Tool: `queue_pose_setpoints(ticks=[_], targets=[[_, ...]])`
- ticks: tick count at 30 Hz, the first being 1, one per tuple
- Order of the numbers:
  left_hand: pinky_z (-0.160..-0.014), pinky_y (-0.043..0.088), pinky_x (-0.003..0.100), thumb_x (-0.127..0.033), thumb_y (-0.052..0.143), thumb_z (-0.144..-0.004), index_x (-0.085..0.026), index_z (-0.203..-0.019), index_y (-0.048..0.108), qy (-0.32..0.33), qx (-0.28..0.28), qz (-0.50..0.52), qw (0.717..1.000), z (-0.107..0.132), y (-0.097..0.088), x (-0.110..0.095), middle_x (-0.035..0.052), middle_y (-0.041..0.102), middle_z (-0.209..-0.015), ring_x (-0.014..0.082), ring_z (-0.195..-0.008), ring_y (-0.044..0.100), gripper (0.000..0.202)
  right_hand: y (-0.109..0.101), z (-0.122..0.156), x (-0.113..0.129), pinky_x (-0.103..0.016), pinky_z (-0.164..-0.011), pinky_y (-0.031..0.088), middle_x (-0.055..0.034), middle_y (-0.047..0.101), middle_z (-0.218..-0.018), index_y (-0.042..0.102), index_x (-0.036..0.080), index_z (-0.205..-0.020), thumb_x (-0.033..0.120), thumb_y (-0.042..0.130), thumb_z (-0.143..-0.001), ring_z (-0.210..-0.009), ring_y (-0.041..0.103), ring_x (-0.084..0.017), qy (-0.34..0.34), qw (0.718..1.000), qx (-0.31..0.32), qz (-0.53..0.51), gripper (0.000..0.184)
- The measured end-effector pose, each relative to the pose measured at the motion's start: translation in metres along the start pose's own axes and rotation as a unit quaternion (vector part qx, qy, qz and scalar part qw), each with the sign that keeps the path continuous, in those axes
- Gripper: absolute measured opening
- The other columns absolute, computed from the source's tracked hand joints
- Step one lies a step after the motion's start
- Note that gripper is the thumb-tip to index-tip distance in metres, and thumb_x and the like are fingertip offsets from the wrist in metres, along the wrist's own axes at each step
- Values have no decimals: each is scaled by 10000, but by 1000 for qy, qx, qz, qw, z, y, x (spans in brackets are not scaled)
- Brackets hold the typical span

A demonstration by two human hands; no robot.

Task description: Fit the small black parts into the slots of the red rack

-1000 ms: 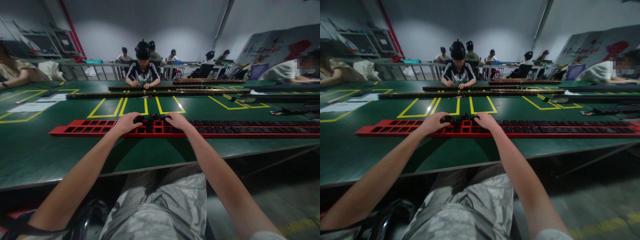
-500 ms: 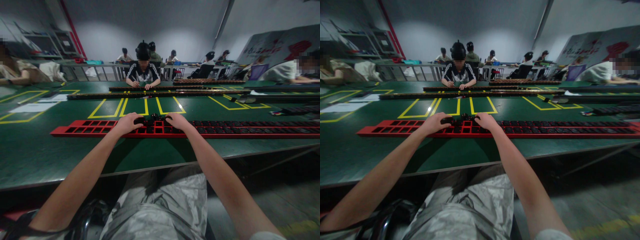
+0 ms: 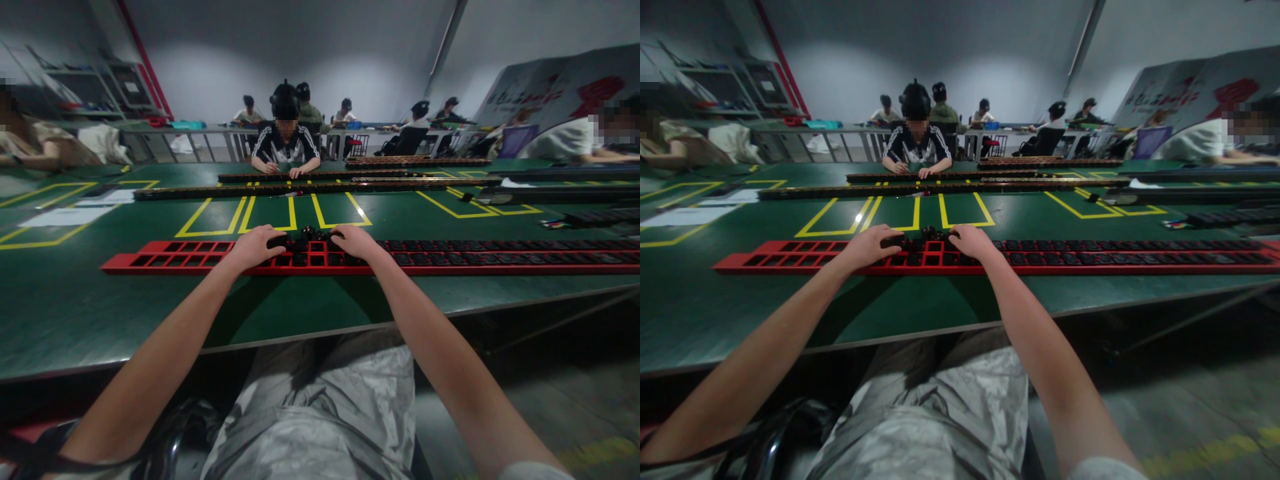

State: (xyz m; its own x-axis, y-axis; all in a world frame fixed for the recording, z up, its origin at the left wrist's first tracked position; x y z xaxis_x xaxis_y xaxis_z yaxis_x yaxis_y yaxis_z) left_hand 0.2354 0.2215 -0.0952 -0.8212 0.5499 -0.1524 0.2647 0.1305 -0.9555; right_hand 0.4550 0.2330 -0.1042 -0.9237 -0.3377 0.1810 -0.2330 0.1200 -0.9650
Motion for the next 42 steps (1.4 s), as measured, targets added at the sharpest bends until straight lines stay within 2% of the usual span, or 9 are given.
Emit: queue_pose_setpoints(ticks=[28, 35, 42], targets=[[-911, 465, 347, -473, 537, -884, -232, -1285, 604, 8, -7, 5, 1000, 0, -1, -1, 74, 633, -1146, 237, -1056, 588, 473, 0, 0, 0, -336, -929, 468, -106, 689, -1198, 663, 196, -1184, 340, 466, -970, -1106, 628, -260, -3, 1000, -1, -4, 325], [-921, 464, 372, -435, 537, -884, -192, -1205, 639, 27, -22, 23, 999, 0, -2, -1, 83, 642, -1108, 245, -1035, 593, 416, 0, 0, -2, -336, -919, 476, -102, 697, -1178, 670, 196, -1166, 345, 472, -966, -1082, 637, -256, -4, 1000, -7, -9, 319], [-889, 477, 348, -422, 532, -899, -224, -1175, 663, 24, -28, 15, 999, 0, -2, -1, 73, 625, -1170, 232, -1041, 596, 364, 0, -1, -1, -345, -900, 485, -101, 697, -1182, 674, 196, -1162, 342, 473, -960, -1070, 642, -267, -10, 1000, -13, -9, 320]])
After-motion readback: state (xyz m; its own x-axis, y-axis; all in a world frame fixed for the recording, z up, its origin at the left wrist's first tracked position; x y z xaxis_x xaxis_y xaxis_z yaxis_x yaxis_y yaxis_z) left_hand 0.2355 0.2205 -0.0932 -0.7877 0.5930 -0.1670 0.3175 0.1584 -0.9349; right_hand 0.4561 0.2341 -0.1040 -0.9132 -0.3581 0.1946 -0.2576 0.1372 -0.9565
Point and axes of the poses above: each hand's wrist, its own z-axis away from the middle knuckle, its own y-axis out of the palm, x = y × z, the point moved 10 cm from there along -z, towards the middle knuckle
